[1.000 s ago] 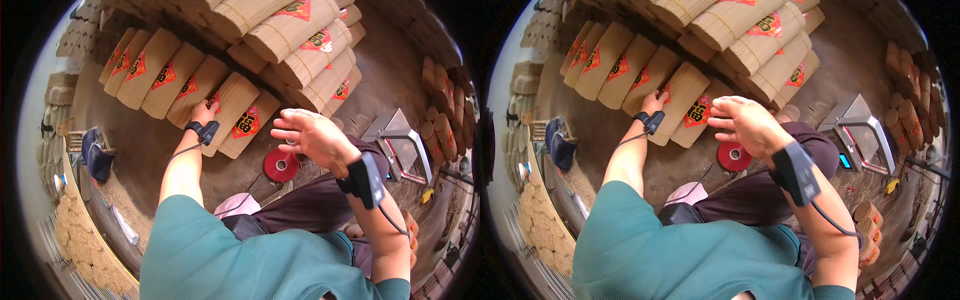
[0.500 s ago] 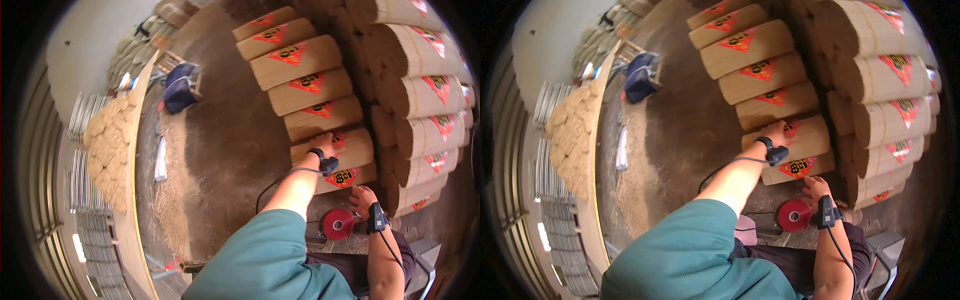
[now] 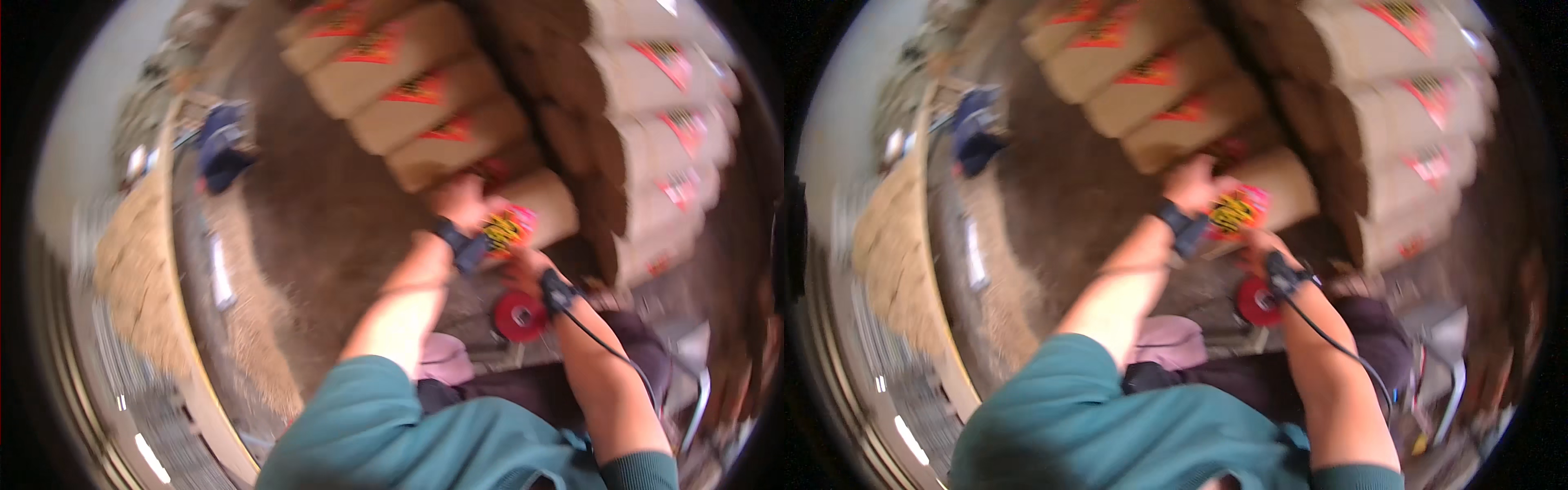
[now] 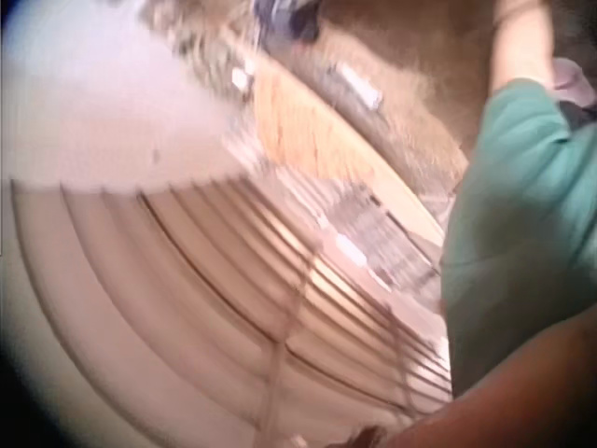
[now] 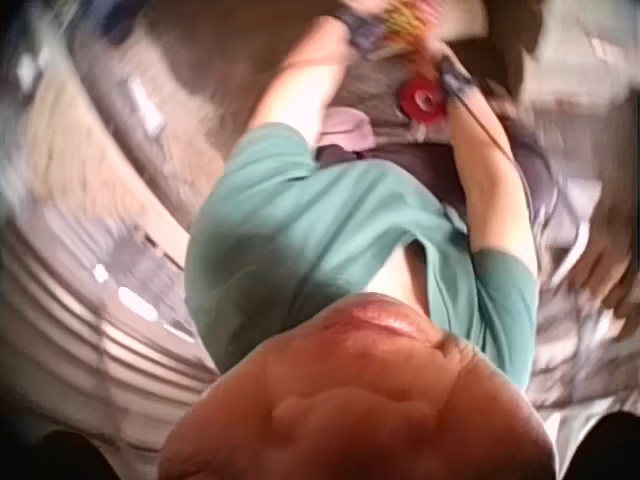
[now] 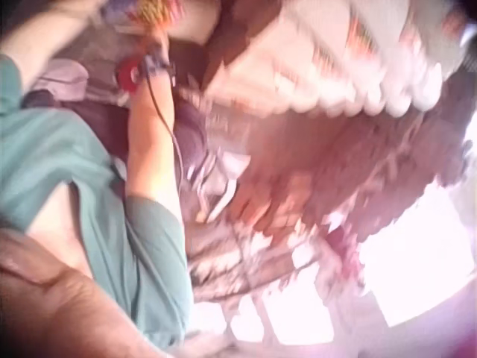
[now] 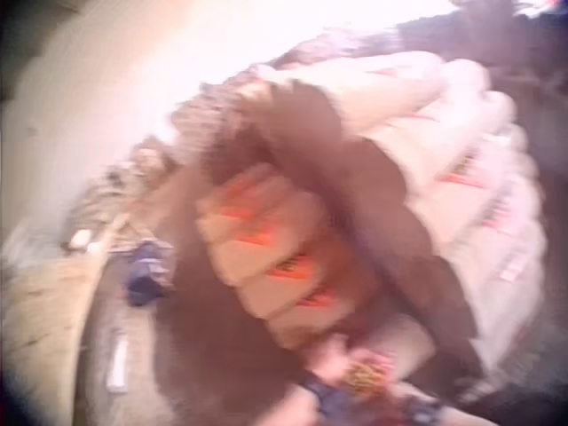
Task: Bundling large groups of incense or bamboo sticks using rubber bands and checking weight on a scale.
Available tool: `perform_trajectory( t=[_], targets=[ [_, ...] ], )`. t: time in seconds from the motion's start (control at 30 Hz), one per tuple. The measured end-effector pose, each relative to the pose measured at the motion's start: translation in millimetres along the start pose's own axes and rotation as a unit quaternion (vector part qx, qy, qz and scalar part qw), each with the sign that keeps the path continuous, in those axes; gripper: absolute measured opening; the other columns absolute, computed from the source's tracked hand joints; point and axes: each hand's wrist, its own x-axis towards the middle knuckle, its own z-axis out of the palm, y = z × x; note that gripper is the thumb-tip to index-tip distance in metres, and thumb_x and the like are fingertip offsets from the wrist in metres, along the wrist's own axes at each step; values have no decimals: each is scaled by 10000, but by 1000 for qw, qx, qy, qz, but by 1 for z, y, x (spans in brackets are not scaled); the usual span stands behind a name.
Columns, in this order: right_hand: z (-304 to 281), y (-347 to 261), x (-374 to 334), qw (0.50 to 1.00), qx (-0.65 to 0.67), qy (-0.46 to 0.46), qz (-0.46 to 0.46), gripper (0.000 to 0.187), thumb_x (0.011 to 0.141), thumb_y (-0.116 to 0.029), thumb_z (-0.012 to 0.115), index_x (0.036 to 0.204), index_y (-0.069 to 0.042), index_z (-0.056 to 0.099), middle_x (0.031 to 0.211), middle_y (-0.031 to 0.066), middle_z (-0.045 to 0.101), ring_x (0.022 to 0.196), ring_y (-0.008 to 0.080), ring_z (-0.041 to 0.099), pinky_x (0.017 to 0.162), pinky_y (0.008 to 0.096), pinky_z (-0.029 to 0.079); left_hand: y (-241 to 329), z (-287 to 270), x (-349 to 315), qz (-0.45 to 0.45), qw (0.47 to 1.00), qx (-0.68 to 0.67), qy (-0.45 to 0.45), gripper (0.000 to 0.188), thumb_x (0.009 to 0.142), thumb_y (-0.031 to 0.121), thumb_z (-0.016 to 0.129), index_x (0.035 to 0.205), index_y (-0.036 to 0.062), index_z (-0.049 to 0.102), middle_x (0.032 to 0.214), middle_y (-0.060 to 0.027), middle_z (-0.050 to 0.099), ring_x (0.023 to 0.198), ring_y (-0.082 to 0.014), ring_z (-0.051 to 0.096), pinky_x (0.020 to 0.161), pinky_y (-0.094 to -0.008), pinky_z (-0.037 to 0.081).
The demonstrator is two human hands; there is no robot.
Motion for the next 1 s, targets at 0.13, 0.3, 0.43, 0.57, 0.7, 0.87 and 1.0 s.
perform_trajectory(
  t=[0.13,0.3,0.43,0.57,0.7,0.87,1.0],
  targets=[
    [6,-8,3,999,10,-47,-19,843,846,-411,634,1441,20,220,1500,237,215,1393,385,188,1110,557,174,-54,13,30,-91,979,-13,-183,696,771,620,631,951,-51,672,854,-192,687,823,-290,666,739,-374,504],
    [-17,-5,10,998,31,-50,-11,857,819,-471,643,1435,-8,268,1487,207,278,1379,358,245,1115,543,165,-59,48,41,-82,947,-103,-294,818,841,555,611,1334,-67,409,1286,-202,532,1168,-241,523,961,-320,418],
    [-25,-5,-8,1000,9,-20,-19,851,812,-538,616,1427,-30,317,1468,182,333,1365,358,285,1102,504,240,-35,44,33,-114,897,-220,-367,749,871,544,588,1316,-44,449,1184,-130,586,1085,-161,531,933,-294,429],
    [-13,-4,-21,995,-83,20,-56,810,789,-561,626,1350,-6,443,1364,197,463,1249,354,443,1005,463,382,-34,12,16,-82,900,-189,-384,744,890,483,593,1354,-60,384,1215,-135,567,1088,-159,536,924,-284,430],
    [2,-11,-62,982,-139,-9,-129,770,768,-567,661,1295,-31,497,1225,168,550,1094,289,535,914,454,444,-38,-25,-13,-104,909,-257,-312,767,871,483,615,1365,-52,374,1200,-116,572,1065,-160,546,898,-287,437],
    [18,-34,-145,966,-64,-111,-224,681,775,-551,685,1252,-106,491,1194,67,556,1053,166,524,902,363,412,-4,-94,-44,-71,897,-344,-268,750,854,490,636,1338,-44,428,1152,-103,600,1024,-129,566,863,-302,468],
    [9,-20,-154,965,-11,-75,-252,637,854,-504,618,1333,-129,430,1255,24,546,1136,166,505,948,393,397,77,-150,-72,51,909,-318,-265,871,802,596,635,1352,-39,408,1255,-150,557,1020,-211,599,881,-335,465]
  ],
)
